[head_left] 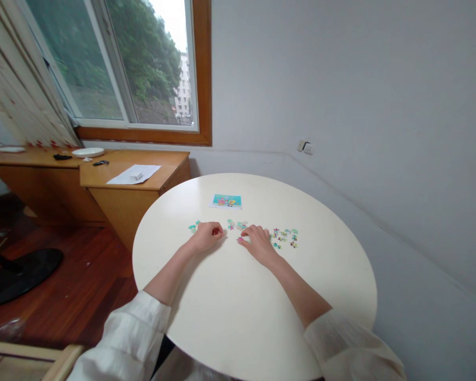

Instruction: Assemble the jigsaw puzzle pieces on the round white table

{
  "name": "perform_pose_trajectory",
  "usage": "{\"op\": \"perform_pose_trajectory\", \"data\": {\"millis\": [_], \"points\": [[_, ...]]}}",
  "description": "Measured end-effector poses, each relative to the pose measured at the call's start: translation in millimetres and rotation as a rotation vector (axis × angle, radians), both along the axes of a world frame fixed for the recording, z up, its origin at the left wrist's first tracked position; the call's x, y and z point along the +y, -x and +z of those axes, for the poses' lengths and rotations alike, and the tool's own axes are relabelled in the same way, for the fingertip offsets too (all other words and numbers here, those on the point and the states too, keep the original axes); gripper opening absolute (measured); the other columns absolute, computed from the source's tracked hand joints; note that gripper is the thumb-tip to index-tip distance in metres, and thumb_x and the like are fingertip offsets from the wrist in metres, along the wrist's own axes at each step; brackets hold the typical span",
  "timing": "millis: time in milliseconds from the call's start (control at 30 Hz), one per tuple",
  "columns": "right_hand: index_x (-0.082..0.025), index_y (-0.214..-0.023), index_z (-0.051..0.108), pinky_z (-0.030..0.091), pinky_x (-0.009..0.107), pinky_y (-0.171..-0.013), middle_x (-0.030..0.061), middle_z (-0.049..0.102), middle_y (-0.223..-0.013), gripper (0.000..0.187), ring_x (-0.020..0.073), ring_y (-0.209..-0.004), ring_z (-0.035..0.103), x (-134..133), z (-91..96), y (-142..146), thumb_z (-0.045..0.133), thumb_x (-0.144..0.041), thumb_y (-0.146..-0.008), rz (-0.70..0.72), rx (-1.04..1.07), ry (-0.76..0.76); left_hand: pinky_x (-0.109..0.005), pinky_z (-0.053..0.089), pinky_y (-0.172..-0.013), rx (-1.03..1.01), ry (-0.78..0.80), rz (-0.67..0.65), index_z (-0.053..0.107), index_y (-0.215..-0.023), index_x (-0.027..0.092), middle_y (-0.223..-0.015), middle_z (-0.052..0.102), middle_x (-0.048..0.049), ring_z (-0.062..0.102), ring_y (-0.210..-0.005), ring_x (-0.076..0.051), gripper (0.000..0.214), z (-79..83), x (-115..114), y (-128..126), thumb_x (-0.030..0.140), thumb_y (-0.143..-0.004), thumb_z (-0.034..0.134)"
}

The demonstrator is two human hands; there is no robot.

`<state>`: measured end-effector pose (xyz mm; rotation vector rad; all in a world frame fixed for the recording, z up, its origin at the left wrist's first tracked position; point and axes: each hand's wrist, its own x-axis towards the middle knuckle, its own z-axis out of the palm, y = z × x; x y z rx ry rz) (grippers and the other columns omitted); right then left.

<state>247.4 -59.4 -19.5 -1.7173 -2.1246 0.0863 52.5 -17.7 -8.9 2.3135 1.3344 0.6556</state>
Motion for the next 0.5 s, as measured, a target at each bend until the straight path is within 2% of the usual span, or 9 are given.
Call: {"op": "perform_pose_trajectory", "data": {"millis": [500], "points": [[-0.018, -0.082, 0.059, 0.026, 0.033, -0.08, 0.0037, 0.061, -0.093, 0.014, 0.0192, -0.093, 0.048, 1.1, 1.3, 3.2, 0.059, -0.03, -0.076, -0.013, 0.036, 0.03, -0.023, 0.035, -0.059, 0.019, 0.009, -0.032, 0.064, -0.072, 0.014, -0.062, 0.061, -0.0014, 0.049, -0.058, -0.012, 0.019, 0.0, -8.1, -6.7, 0.021, -0.071, 0.047]]}}
